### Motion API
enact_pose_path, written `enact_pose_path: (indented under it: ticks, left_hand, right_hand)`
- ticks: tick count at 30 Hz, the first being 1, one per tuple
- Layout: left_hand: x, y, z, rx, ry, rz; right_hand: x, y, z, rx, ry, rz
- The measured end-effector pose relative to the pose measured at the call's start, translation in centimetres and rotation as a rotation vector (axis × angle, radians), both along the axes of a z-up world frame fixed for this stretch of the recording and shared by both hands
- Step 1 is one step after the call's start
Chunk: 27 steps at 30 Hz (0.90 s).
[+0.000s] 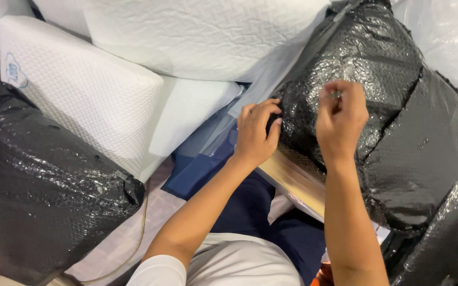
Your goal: Wrapping an item in black bubble wrap and securing it with clear tape using scissors
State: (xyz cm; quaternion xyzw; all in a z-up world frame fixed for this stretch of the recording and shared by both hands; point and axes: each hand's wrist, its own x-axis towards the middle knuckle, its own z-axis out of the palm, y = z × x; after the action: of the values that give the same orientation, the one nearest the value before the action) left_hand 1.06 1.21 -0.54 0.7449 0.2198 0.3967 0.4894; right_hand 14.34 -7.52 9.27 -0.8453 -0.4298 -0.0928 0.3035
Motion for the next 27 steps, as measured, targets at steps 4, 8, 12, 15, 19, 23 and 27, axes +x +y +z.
enact_pose_path:
  ticks: [4,8,12,15,19,23,27]
  left_hand:
    - [-0.7,0.9,0.9,-0.050,0.020,-0.071]
    - [-0.2,1.1,-0.2,-0.006,0.142,-0.134]
    - [0.6,1.7,0.6,0.013,0.372,-0.199]
    - [0.8,1.8,0.0,0.019,0.371,-0.233]
    - [0.7,1.6,-1.8,-0.070,0.335,-0.291]
    - [0.7,1.5,-1.1,-0.018,0.293,-0.341]
    - [-0.1,1.0,-0.1,-0.080,0.251,-0.381]
  right_hand:
    - [-3.2,-9.5,-2.0,0.228,-0.091,-0.072]
    - [-8.4,-17.6,-4.1,0.226,-0.168,-0.200]
    - [-12.4,-22.1,-5.6,0.159,-0.102,-0.273]
    - [-13.5,-24.7,-7.5,0.144,-0.141,-0.280]
    - [-15.0,-26.2,-8.3,0.114,-0.140,-0.318]
    - [-15.5,-27.5,-8.3,0.161,-0.114,-0.369]
    - [-15.8,-29.9,-8.8,0.155,-0.115,-0.423]
